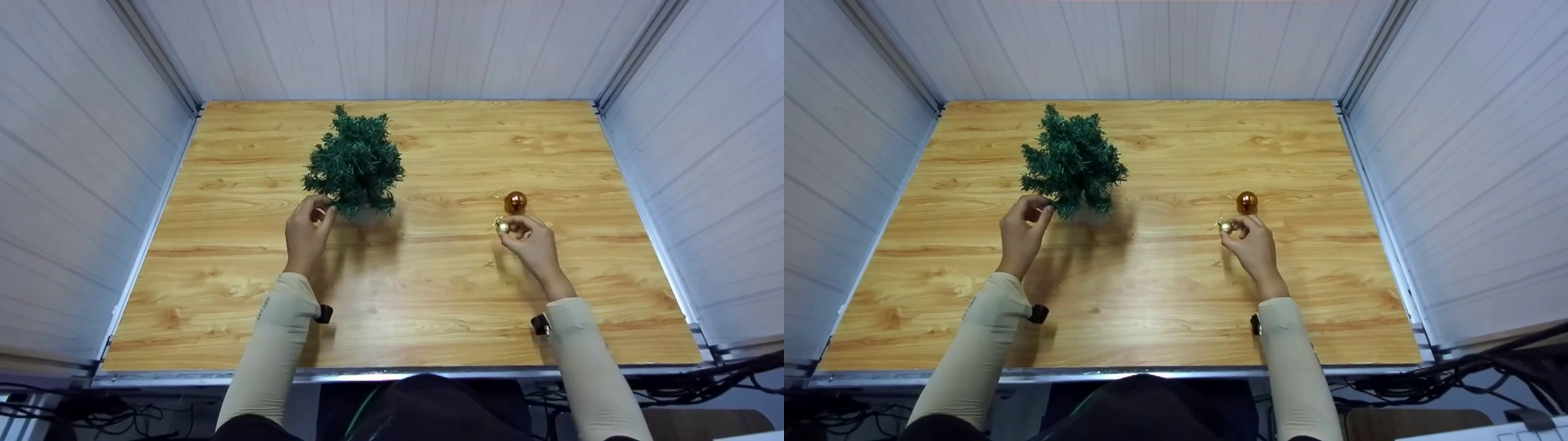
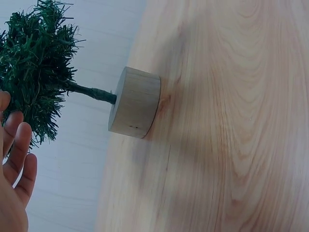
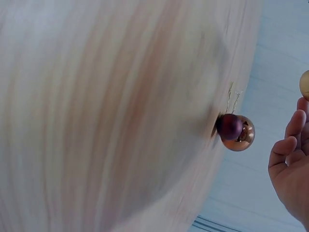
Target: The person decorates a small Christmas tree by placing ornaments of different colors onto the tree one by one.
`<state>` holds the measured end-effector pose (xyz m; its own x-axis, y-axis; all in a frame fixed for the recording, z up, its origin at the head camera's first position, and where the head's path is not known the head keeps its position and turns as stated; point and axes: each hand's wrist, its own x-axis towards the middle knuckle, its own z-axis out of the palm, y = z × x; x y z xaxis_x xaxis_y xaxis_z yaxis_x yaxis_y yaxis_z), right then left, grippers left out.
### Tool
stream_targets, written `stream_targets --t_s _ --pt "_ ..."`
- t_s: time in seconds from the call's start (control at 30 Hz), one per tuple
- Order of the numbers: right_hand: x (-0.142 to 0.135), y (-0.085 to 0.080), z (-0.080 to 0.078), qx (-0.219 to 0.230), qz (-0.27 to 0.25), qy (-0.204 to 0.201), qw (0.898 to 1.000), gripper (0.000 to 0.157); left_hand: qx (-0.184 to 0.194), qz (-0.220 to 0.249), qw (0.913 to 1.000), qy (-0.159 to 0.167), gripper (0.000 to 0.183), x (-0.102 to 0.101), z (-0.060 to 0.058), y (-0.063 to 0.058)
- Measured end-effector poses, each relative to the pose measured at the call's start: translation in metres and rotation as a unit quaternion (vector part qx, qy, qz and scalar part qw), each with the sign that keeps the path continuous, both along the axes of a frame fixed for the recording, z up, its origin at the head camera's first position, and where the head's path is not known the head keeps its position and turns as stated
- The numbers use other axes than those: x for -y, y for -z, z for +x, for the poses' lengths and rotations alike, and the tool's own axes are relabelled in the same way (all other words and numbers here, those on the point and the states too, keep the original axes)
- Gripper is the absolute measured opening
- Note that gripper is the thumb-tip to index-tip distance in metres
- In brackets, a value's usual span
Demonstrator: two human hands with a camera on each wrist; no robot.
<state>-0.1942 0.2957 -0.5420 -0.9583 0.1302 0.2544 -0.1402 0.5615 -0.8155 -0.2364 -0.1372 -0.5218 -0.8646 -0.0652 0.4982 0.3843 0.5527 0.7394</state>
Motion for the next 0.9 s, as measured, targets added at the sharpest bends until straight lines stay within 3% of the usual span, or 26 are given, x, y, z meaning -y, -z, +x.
stream_targets --t_s 0.9 --pt "0.035 -0.008 0.004 -0.033 -0.006 -0.018 0.999 0.021 -0.026 -0.012 0.9993 0.024 0.017 -0.014 0.010 0.003"
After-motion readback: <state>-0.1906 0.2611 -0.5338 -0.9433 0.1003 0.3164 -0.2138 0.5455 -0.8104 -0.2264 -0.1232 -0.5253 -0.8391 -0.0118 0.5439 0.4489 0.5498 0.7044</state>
